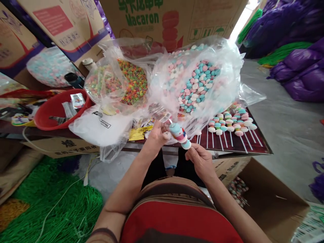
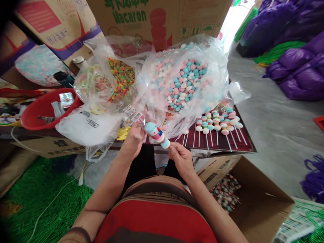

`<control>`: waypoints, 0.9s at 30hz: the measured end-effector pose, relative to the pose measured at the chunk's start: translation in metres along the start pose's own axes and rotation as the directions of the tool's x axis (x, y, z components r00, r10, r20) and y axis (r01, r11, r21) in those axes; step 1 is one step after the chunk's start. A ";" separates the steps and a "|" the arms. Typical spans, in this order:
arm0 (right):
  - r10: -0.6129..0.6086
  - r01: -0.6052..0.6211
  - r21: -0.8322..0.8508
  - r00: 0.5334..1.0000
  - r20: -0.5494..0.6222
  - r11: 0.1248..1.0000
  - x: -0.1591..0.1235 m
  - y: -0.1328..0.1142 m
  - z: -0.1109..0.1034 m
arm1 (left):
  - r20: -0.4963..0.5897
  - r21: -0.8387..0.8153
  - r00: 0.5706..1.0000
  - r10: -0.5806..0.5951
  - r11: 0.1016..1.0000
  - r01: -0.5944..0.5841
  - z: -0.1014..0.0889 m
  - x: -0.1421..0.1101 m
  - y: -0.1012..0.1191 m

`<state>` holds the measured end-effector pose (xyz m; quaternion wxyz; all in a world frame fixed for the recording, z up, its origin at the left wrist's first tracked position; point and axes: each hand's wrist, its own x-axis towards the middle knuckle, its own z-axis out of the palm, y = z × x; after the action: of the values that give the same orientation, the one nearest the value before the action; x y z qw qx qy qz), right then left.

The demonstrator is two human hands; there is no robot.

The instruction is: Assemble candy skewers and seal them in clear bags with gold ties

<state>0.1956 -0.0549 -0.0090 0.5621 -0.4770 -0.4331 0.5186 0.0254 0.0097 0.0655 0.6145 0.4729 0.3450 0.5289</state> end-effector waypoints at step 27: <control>0.032 -0.032 -0.037 0.999 0.016 0.999 -0.005 -0.014 0.019 | 0.110 -0.129 0.994 -0.008 0.991 0.022 0.011 -0.004 -0.016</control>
<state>0.1794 -0.0580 0.0083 0.5412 -0.4900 -0.4396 0.5233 0.0396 0.0038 0.0538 0.6658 0.4575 0.2793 0.5191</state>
